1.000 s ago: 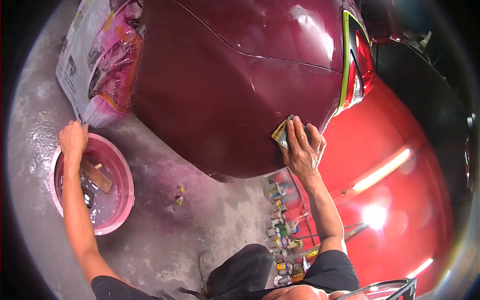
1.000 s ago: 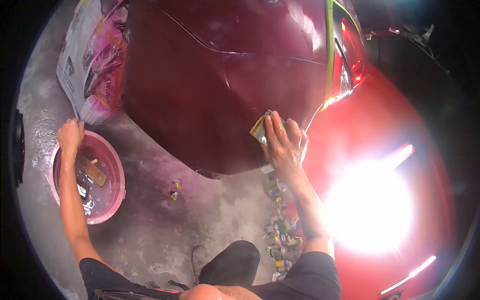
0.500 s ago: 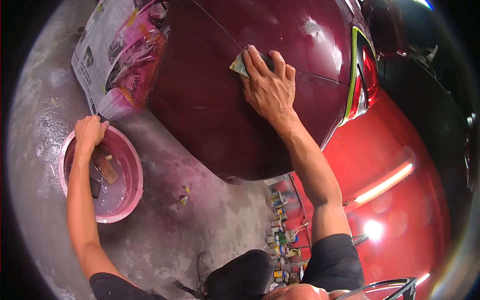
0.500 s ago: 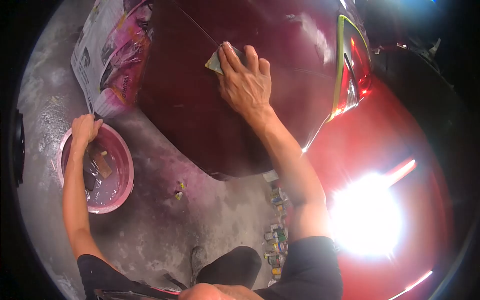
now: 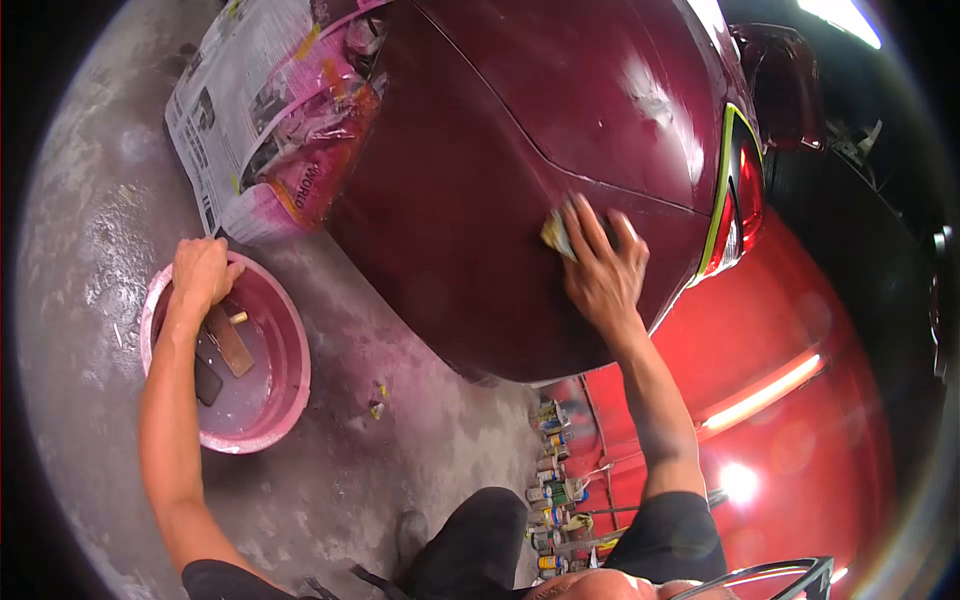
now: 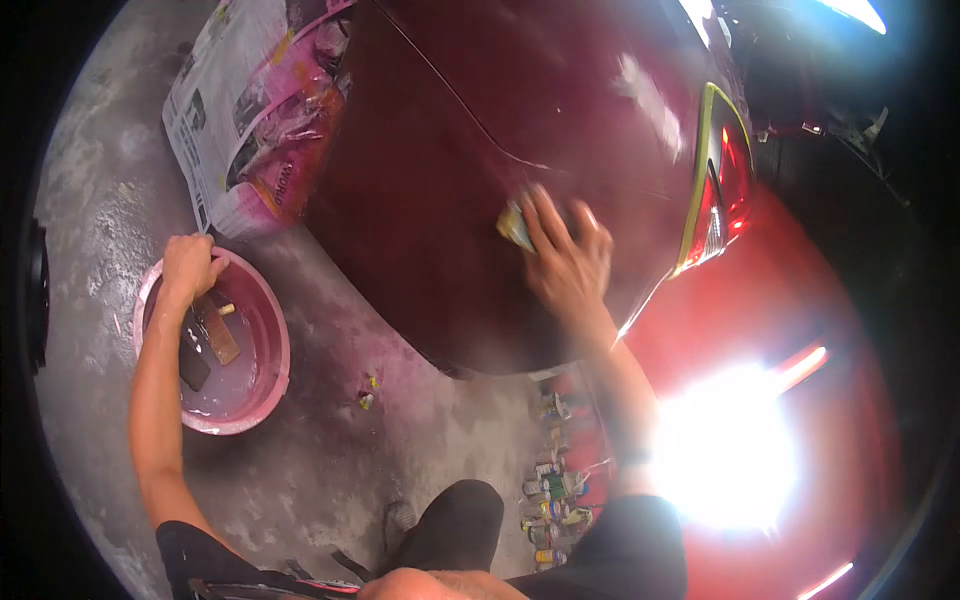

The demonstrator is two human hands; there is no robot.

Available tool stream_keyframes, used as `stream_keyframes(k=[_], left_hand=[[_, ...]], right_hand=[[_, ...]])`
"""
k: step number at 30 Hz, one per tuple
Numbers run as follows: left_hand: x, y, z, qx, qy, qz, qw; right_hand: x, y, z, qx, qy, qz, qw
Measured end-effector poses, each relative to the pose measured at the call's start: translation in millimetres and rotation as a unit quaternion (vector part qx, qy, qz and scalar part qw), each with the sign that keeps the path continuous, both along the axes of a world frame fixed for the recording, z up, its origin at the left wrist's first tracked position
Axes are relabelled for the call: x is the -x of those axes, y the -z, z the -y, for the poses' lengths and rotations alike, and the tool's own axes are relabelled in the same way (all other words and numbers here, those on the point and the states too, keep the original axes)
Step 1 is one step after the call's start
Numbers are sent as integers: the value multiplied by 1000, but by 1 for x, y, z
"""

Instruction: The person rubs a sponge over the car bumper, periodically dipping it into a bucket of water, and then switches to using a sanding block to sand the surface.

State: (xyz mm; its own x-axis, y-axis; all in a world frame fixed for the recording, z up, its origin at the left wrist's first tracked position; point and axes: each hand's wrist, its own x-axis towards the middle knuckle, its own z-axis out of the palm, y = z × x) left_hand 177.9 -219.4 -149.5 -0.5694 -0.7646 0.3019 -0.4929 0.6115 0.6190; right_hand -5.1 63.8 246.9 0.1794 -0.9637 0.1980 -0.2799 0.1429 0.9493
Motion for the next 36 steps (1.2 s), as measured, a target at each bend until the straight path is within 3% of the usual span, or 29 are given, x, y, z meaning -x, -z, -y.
stream_keyframes(k=[1, 5, 7, 11, 17, 21, 27, 32, 36], left_hand=[[1, 2, 1, -2, 5, 6, 1000], [10, 7, 2, -23, 4, 19, 1000], [8, 13, 1, -4, 6, 6, 1000], [8, 15, 2, 21, 3, -3, 1000], [8, 11, 0, -21, 6, 20, 1000], [9, 13, 0, 2, -2, 11, 1000], [6, 14, 2, -27, 22, 27, 999], [-2, 3, 1, -54, 66, 54, 995], [-10, -10, -12, -46, 74, 49, 995]], right_hand=[[7, 1, -21, 13, -4, -11, 1000], [-24, 4, 63, -2, 16, -5, 1000], [-20, 8, 96, -14, -47, 13, 999], [5, 5, 5, 16, -19, 11, 1000], [-17, 8, 106, 10, -48, 24, 999], [-11, 9, 43, 14, -47, -4, 999], [-17, 19, 135, 5, -33, 13, 999], [2, 10, 23, 22, -36, 32, 999], [-9, 15, -15, 47, 46, -12, 998]])
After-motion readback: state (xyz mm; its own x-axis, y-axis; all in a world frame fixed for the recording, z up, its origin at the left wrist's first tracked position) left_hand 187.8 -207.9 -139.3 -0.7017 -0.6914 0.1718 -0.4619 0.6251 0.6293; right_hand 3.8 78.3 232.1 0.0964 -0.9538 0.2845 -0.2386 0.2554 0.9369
